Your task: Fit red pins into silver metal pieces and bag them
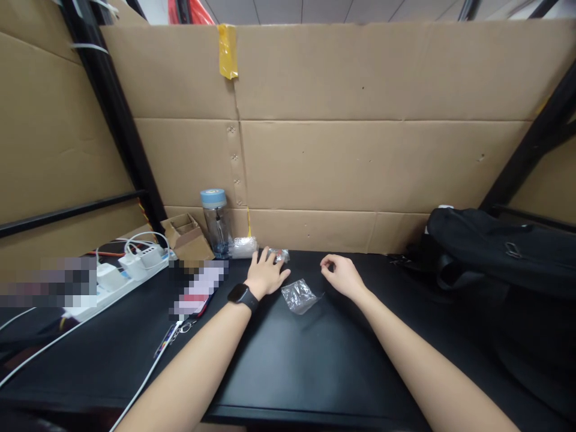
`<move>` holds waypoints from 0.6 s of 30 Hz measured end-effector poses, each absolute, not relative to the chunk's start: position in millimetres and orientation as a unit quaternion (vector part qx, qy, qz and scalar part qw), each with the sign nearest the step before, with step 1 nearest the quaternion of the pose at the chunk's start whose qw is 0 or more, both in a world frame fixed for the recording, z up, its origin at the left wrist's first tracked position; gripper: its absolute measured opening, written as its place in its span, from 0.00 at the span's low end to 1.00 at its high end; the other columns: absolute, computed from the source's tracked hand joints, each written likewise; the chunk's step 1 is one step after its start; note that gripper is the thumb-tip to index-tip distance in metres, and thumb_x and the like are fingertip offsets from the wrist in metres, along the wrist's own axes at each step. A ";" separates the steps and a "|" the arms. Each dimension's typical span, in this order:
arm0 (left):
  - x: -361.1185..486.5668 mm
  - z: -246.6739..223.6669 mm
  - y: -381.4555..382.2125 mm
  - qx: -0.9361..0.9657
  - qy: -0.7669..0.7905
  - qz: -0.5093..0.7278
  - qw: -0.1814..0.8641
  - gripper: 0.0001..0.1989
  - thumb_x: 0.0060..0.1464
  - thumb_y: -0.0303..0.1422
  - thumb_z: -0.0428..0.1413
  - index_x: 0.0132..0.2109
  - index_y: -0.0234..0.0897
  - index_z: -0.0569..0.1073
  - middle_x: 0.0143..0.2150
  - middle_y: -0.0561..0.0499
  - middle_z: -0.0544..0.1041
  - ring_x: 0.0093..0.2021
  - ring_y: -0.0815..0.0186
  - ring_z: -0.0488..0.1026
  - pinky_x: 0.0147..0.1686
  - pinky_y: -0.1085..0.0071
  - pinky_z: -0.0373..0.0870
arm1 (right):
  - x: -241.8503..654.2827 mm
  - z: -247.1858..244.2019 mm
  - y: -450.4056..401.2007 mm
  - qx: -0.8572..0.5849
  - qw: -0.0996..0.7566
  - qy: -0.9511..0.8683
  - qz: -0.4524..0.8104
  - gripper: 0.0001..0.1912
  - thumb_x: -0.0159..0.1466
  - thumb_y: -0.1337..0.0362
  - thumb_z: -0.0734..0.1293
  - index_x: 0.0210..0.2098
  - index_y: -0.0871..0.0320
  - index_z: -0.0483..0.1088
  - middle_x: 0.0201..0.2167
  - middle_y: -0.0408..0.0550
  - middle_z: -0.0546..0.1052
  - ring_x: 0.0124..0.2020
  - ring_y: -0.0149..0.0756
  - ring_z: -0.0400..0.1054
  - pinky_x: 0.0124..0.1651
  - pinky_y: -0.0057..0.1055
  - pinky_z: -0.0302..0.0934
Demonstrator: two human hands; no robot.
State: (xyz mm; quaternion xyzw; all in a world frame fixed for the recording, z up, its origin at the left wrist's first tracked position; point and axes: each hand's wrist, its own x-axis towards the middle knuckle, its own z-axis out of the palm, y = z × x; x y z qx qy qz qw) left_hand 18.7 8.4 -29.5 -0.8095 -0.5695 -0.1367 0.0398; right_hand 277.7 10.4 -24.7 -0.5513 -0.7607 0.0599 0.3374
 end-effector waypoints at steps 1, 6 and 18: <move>14.9 -29.1 10.8 -0.803 -0.580 -0.134 0.037 0.27 0.64 0.51 0.43 0.59 0.45 0.74 0.68 0.40 0.66 0.72 0.41 0.48 0.65 0.38 0.40 | 278.9 -23.9 10.9 -0.548 0.339 -0.762 0.064 0.07 0.59 0.67 0.66 0.33 0.53 0.76 0.32 0.45 0.80 0.29 0.34 0.69 0.36 0.30 0.61; 5.9 -34.2 21.7 -0.766 -0.627 -0.140 0.016 0.31 0.63 0.56 0.39 0.60 0.47 0.72 0.69 0.42 0.63 0.72 0.41 0.48 0.65 0.38 0.40 | 277.5 -16.5 3.2 -0.499 0.339 -0.793 0.084 0.08 0.60 0.66 0.65 0.34 0.55 0.77 0.33 0.46 0.80 0.28 0.33 0.67 0.34 0.29 0.60; 9.3 -12.1 5.8 -0.813 -0.525 -0.239 0.081 0.16 0.66 0.41 0.47 0.52 0.45 0.76 0.61 0.43 0.71 0.66 0.48 0.57 0.63 0.47 0.48 | 294.0 -5.1 -1.5 -0.436 0.268 -0.854 0.094 0.08 0.63 0.64 0.67 0.39 0.54 0.78 0.39 0.49 0.79 0.41 0.39 0.72 0.47 0.34 0.64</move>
